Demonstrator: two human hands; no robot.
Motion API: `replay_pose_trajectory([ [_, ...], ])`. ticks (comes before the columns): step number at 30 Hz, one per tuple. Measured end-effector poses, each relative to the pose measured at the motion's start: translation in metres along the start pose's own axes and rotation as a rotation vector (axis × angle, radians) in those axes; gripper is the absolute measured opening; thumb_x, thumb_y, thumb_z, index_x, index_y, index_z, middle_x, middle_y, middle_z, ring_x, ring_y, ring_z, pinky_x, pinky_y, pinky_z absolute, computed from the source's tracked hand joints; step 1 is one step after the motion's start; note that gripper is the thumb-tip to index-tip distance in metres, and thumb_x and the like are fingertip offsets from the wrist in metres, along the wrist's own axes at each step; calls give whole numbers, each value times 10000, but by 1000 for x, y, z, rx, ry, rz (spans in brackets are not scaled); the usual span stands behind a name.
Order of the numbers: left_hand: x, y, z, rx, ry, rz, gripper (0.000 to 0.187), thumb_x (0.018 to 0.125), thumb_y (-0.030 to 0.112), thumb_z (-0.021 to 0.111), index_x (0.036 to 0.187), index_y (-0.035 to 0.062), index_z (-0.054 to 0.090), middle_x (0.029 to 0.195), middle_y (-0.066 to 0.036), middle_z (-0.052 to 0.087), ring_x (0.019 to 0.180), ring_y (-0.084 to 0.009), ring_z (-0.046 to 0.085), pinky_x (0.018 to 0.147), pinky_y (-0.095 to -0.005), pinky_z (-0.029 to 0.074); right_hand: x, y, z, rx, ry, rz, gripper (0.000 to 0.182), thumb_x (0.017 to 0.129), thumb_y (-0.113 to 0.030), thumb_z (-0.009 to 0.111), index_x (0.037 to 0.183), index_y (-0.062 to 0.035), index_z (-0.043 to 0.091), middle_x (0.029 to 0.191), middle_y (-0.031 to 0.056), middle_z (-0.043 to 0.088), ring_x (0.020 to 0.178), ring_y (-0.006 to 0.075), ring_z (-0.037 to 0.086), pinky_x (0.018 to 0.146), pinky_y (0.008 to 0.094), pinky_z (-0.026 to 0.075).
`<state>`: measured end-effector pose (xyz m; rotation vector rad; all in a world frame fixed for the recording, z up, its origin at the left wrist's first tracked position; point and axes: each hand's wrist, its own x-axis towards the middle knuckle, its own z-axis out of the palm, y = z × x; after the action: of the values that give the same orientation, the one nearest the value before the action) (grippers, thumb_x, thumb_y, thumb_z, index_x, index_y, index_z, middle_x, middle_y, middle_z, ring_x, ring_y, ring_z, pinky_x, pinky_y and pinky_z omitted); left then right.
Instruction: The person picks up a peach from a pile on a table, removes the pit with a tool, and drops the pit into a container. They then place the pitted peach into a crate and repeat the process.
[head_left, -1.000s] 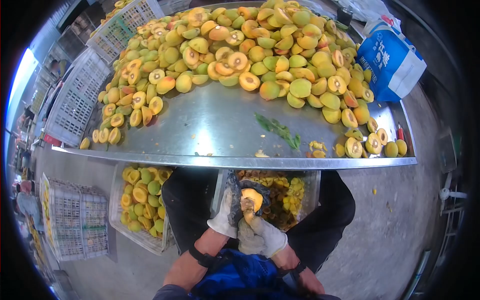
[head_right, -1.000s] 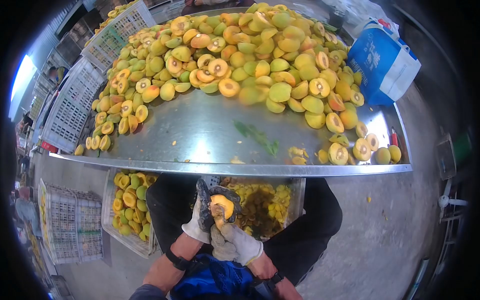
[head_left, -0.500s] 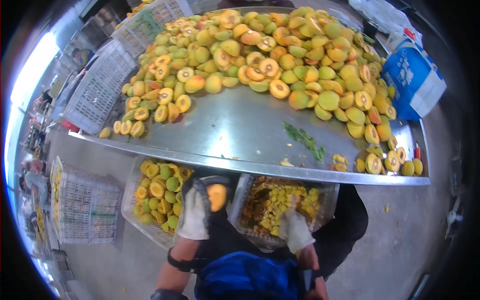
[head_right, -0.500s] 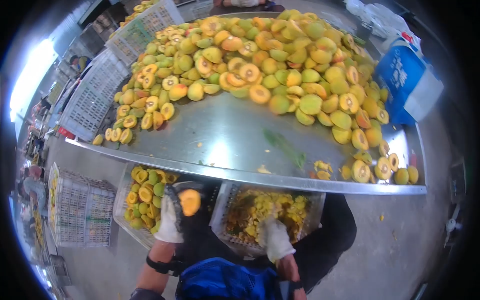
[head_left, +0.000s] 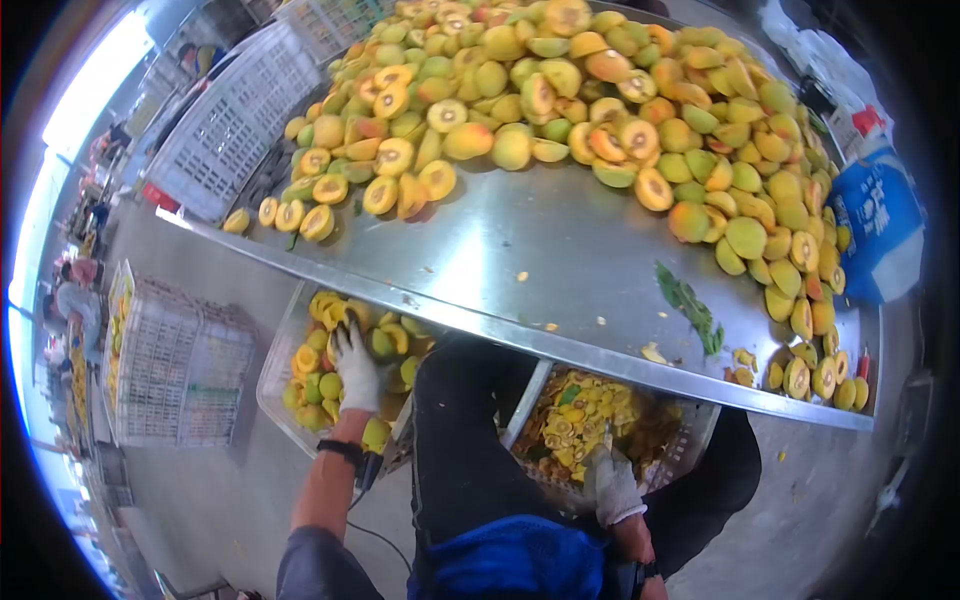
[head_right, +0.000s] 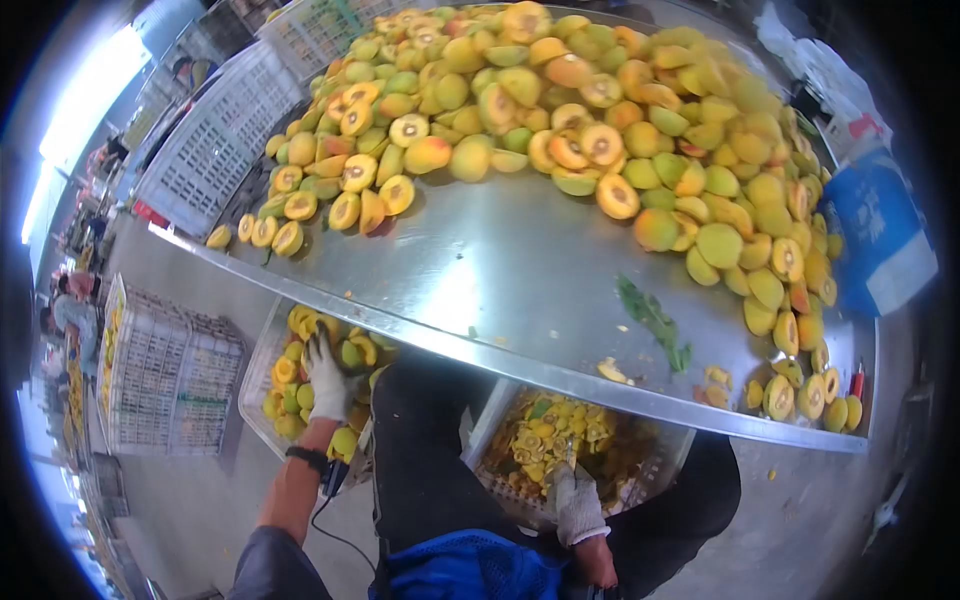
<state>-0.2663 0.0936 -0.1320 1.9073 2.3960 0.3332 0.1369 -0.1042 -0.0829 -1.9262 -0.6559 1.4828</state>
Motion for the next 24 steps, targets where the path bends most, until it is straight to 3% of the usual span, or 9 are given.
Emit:
replay_pose_trajectory([
  [3,32,49,-2,98,28,188,904,599,243,874,1360,37,430,1389,-278,418,1333,-419,352,1123,-480,295,-4,-27,15,-82,26,46,343,998,-339,480,954,-26,613,640,15,533,537,116,467,492,278,384],
  [4,51,40,21,120,39,309,737,674,229,821,1297,26,484,1210,-232,574,1268,-394,431,1077,-491,344,-4,-32,16,14,-33,141,363,1003,-348,457,910,-24,592,636,18,527,535,119,468,490,281,388],
  [6,85,17,78,-559,-135,-43,695,709,247,789,1294,32,482,1101,-203,622,1234,-378,465,1041,-505,368,-6,-41,20,-87,43,56,375,1006,-357,445,885,-27,577,626,24,520,530,125,466,497,293,394],
  [8,103,7,91,-772,-263,-131,700,724,281,775,1315,53,479,1177,-205,560,1253,-387,443,1031,-510,366,-3,-27,22,-200,83,-58,411,1016,-376,420,870,-20,564,624,41,515,543,146,466,525,318,404],
  [11,91,10,66,-263,-311,156,740,715,339,777,1348,85,490,1432,-235,396,1322,-415,374,1034,-507,347,1,-15,23,-272,60,-125,467,1031,-407,382,867,-4,553,636,70,515,576,183,467,577,350,414],
  [13,51,23,-3,271,-216,382,719,706,355,772,1322,80,523,1418,-227,414,1313,-406,393,1013,-508,365,1,-21,24,-286,62,-58,490,1036,-421,364,866,1,547,643,79,515,592,195,470,595,357,418],
  [19,-58,-25,-58,286,-337,375,486,732,359,735,1175,181,644,1351,-225,474,1185,-407,502,917,-515,451,-6,-2,30,-492,121,-255,480,1029,-399,377,995,34,581,769,157,615,716,289,583,703,391,456],
  [22,-64,-39,-92,238,-676,221,456,786,384,691,1169,140,651,1247,-228,557,1058,-390,590,852,-470,494,0,12,17,-502,78,-323,457,1019,-368,398,1079,44,587,859,197,653,806,337,615,764,406,463],
  [24,-49,-40,-106,203,-651,195,442,805,388,679,1160,127,648,1136,-200,609,958,-378,624,815,-455,510,2,14,17,-438,48,-241,448,1015,-355,406,1098,46,589,884,204,661,833,346,621,782,409,463],
])
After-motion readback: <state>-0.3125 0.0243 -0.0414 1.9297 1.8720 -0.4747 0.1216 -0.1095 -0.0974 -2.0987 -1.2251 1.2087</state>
